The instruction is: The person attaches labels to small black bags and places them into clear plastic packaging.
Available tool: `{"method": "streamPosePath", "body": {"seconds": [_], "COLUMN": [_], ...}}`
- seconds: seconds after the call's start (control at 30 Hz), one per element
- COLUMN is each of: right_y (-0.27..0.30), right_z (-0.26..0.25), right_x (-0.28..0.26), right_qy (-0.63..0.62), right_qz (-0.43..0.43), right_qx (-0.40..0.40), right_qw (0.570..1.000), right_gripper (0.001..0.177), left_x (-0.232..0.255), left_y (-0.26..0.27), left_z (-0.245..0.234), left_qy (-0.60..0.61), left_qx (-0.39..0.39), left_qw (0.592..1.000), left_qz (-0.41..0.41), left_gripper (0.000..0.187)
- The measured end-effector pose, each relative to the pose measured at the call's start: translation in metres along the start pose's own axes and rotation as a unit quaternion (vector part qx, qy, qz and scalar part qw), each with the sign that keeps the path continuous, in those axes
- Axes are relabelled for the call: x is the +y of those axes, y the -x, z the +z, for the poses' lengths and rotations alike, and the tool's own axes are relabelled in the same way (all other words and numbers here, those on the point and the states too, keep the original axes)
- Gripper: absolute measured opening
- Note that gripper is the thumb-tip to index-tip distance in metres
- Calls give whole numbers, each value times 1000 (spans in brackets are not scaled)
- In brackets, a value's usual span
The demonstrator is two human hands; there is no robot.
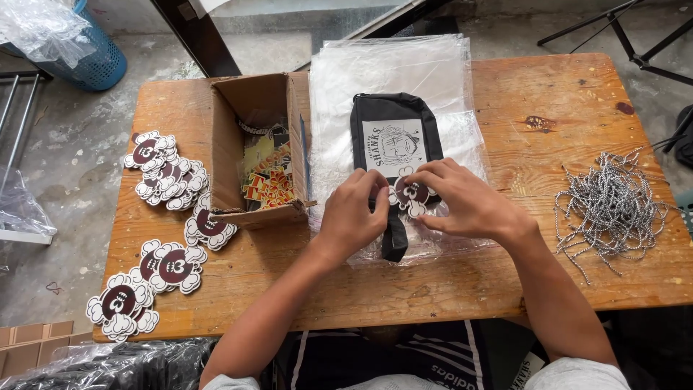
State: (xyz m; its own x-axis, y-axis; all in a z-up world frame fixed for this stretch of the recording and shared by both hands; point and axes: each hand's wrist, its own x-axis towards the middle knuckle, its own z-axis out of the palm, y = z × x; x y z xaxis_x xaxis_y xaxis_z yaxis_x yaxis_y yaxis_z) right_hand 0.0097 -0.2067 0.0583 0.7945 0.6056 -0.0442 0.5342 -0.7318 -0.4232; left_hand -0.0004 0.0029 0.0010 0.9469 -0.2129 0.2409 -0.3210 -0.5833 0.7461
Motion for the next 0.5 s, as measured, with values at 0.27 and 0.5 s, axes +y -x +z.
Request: {"method": "streamPosePath", "body": {"seconds": [0.27, 0.5], "right_y": [-12, -5], "right_z": [29, 25], "right_x": [37, 41], "right_qy": [98, 66], "right_qz": [-1, 211], "right_qx": [146, 117], "right_qw": [984, 968], "right_gripper": [57, 60], "left_x": [21, 16], "left_y": [-3, -11], "left_z": [-26, -30], "left_qy": [-4, 37], "left_qx": [-5, -42], "left_qw": [998, 986], "left_qz": [-65, -160], "left_gripper": [43, 65]}}
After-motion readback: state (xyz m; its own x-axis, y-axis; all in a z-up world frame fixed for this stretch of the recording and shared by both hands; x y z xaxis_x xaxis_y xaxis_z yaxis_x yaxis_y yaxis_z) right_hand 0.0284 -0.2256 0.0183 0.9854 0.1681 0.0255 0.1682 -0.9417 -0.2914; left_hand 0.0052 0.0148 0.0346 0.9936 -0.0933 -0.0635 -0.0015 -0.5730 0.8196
